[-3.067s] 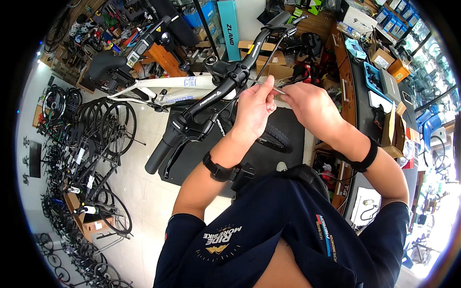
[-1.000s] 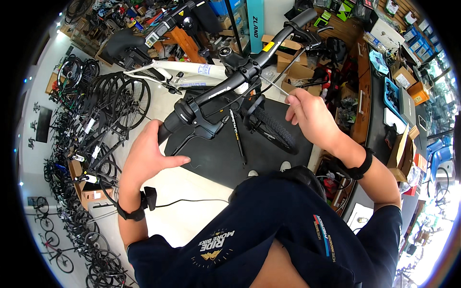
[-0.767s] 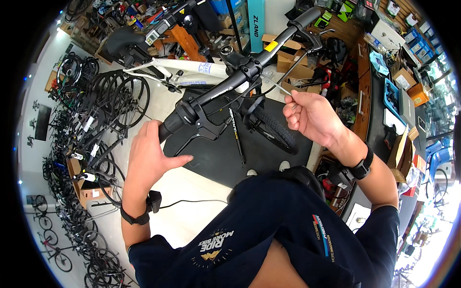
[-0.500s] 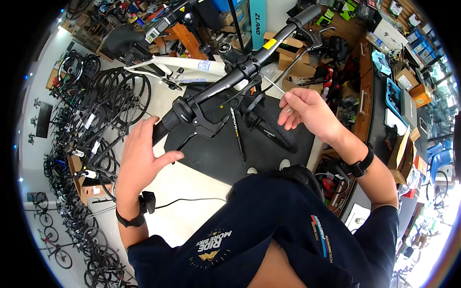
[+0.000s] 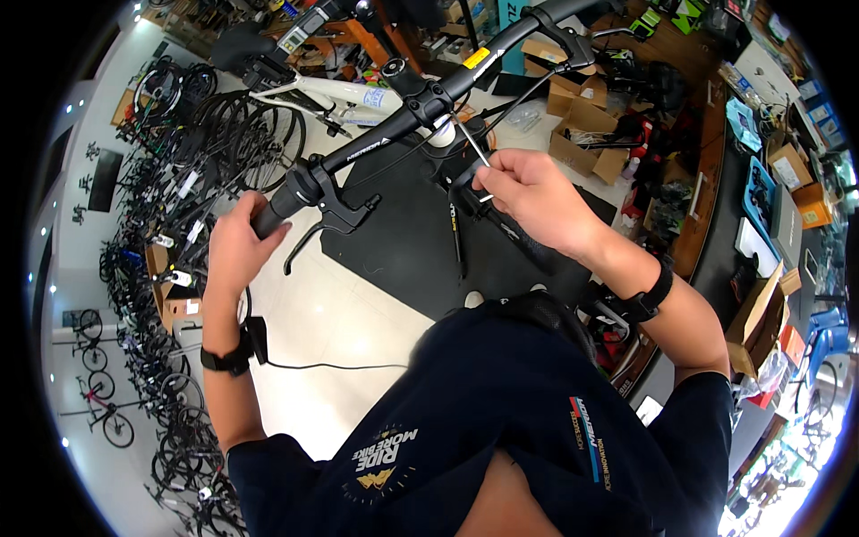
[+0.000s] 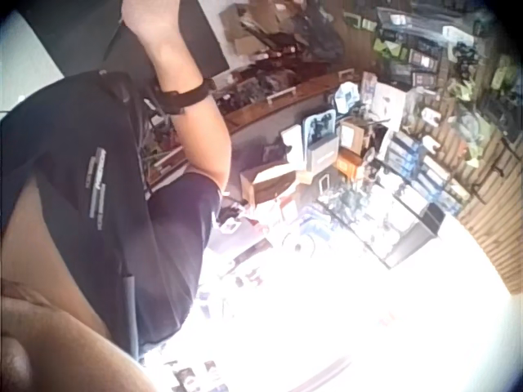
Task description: The person uses an allen key to loosen and tighten bolts on a bicycle's handlebar stem to adjust its position.
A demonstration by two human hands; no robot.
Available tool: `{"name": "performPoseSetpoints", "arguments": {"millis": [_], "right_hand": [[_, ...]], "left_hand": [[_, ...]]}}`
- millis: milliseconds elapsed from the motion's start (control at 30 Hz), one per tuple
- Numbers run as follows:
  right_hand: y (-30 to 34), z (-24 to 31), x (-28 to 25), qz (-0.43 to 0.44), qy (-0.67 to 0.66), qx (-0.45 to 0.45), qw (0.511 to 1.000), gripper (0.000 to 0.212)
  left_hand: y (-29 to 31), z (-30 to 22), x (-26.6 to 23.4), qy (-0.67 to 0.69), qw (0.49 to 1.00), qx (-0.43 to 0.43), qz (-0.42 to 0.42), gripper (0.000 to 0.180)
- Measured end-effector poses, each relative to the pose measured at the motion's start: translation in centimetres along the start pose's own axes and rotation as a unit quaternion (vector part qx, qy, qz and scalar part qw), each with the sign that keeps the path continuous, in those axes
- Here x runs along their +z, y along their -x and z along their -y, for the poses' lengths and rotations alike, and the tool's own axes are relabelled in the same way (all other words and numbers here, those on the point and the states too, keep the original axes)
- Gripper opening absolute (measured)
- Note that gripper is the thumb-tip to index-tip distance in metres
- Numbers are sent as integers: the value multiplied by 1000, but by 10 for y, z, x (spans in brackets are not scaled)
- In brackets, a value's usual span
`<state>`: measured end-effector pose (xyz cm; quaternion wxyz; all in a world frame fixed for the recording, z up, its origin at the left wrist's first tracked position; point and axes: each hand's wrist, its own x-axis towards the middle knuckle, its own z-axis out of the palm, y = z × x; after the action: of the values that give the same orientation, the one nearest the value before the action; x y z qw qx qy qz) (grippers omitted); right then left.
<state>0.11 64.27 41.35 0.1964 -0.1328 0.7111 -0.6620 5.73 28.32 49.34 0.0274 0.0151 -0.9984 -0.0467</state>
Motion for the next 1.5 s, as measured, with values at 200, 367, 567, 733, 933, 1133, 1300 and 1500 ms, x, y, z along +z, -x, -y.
{"name": "performPoseSetpoints", "arguments": {"millis": [200, 367, 567, 733, 933, 1133, 1300, 1500], "right_hand": [[-3, -5, -4, 30, -68, 33, 997, 26], [-3, -6, -5, 33, -95, 43, 994, 28], [-1, 4, -3, 42, -135, 78, 987, 22], [-4, -5, -5, 40, -128, 77, 988, 27], [-2, -11, -16, 154, -450, 98, 874, 21], [6, 3, -8, 103, -388, 133, 906, 18], [16, 20, -6, 28, -359, 150, 921, 17], [22, 16, -1, -62, -276, 4, 959, 14]], "left_hand": [[-9, 13, -1, 87, 990, 6, 108, 31], [-21, 26, -6, 159, 963, -15, 216, 29], [-8, 23, 10, 83, 994, 29, 64, 25], [8, 8, 23, -32, 994, 30, -101, 20], [8, 11, 21, -35, 993, 31, -105, 20], [12, 19, 27, -9, 989, 51, -138, 23], [18, 20, 44, -86, 955, 98, -266, 28], [12, 23, 42, -61, 951, 139, -270, 25]]}}
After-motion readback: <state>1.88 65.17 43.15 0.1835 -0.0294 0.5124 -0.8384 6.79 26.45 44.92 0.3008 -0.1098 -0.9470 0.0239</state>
